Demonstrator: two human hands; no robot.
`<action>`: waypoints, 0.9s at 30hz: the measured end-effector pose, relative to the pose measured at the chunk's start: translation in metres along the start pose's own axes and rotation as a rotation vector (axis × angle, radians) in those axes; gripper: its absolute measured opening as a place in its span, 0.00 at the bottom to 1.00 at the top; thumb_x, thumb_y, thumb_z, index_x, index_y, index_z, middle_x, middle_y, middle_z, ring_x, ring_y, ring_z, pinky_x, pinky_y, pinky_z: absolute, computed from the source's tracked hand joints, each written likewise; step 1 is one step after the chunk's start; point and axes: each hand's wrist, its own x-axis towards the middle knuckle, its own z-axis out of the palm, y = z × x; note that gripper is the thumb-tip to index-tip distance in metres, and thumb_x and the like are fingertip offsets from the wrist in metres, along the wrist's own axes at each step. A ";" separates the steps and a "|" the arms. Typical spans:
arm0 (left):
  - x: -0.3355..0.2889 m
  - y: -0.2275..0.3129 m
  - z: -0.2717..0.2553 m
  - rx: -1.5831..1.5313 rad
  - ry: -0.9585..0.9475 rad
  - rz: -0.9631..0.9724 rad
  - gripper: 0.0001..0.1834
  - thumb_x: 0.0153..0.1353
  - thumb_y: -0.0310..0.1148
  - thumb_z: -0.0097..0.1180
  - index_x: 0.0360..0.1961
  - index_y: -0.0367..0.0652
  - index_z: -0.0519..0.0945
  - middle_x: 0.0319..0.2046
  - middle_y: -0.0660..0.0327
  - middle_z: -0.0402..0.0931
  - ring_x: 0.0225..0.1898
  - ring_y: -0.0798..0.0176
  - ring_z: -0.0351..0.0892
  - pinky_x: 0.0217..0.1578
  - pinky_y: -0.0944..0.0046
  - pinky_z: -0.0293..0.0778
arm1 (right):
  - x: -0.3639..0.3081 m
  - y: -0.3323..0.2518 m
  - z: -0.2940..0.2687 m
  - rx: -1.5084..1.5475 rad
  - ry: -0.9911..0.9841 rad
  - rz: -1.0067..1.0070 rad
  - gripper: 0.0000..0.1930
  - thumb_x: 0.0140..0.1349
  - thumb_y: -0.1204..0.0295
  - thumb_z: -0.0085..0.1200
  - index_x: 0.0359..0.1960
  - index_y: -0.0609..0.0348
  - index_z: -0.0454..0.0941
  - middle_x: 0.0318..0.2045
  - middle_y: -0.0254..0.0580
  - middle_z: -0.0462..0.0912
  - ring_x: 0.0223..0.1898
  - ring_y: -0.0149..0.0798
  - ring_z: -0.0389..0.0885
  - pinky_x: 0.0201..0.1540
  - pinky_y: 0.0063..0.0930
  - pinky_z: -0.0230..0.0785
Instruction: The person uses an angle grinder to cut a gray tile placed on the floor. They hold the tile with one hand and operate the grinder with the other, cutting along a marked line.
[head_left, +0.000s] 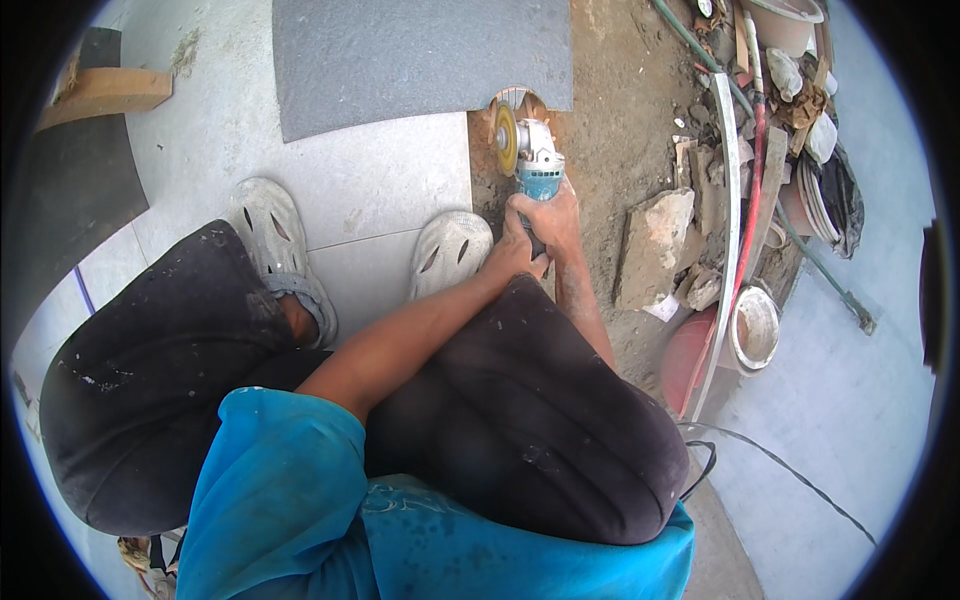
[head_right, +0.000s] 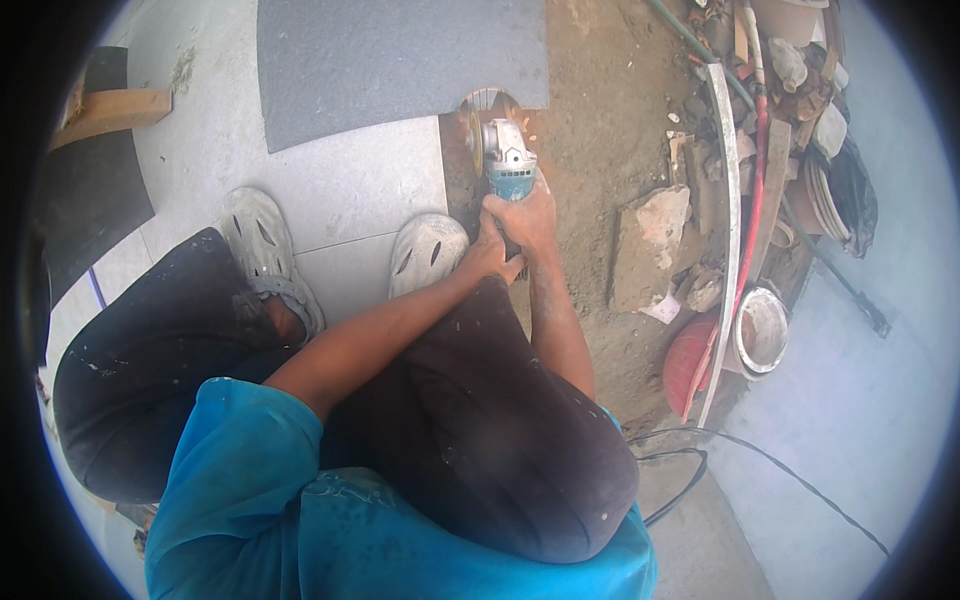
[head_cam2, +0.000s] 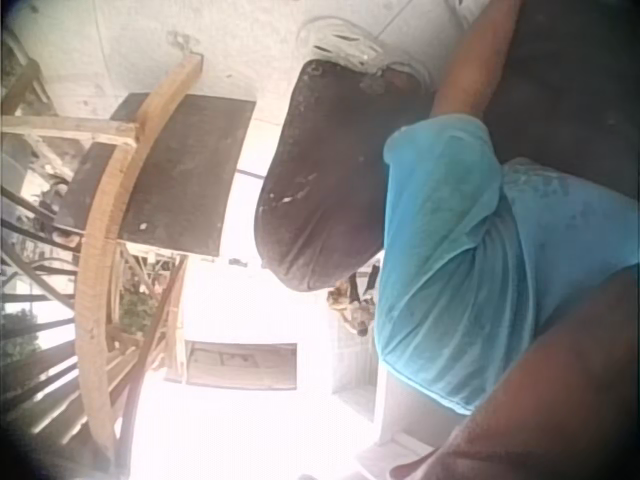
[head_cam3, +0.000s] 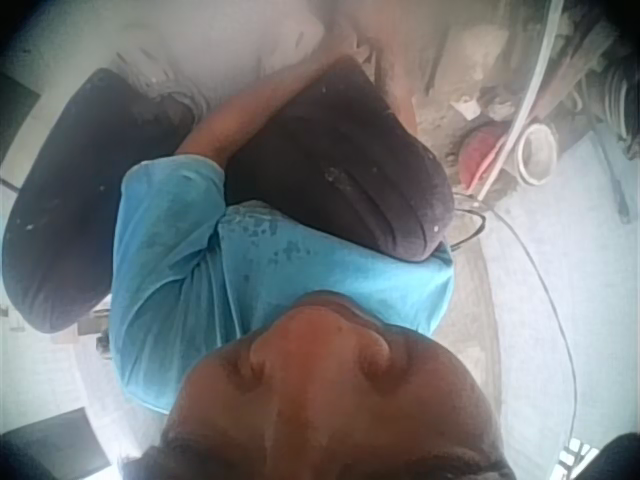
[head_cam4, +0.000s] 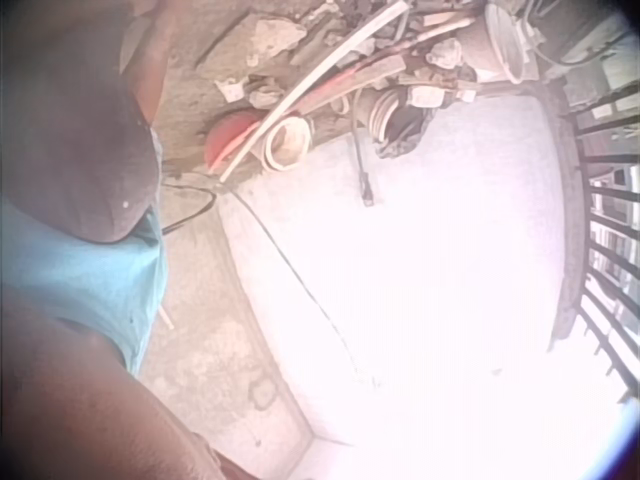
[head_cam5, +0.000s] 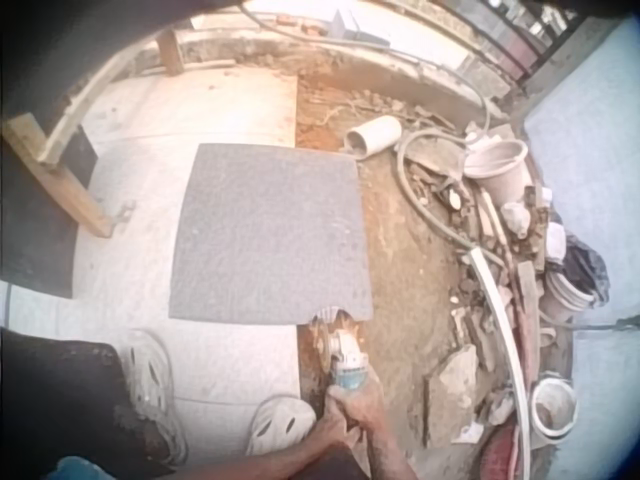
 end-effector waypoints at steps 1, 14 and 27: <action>0.000 0.002 -0.001 -0.001 -0.005 -0.003 0.62 0.55 0.39 0.66 0.69 0.19 0.31 0.63 0.20 0.52 0.63 0.26 0.66 0.61 0.47 0.69 | 0.000 0.001 0.000 -0.002 0.003 0.002 0.28 0.44 0.65 0.67 0.48 0.67 0.77 0.37 0.47 0.85 0.38 0.40 0.83 0.44 0.35 0.75; 0.002 0.014 -0.009 -0.032 -0.056 -0.076 0.62 0.56 0.39 0.67 0.70 0.20 0.30 0.65 0.20 0.48 0.66 0.26 0.62 0.64 0.48 0.67 | 0.000 -0.013 -0.003 -0.010 0.007 0.038 0.28 0.43 0.64 0.67 0.47 0.67 0.78 0.37 0.49 0.86 0.38 0.42 0.84 0.44 0.37 0.75; -0.001 0.006 -0.003 -0.033 -0.006 -0.010 0.61 0.55 0.36 0.67 0.70 0.24 0.30 0.65 0.24 0.50 0.65 0.27 0.63 0.64 0.48 0.66 | 0.001 -0.012 -0.002 0.021 -0.038 0.065 0.30 0.41 0.65 0.65 0.49 0.66 0.78 0.38 0.50 0.86 0.41 0.44 0.86 0.46 0.37 0.76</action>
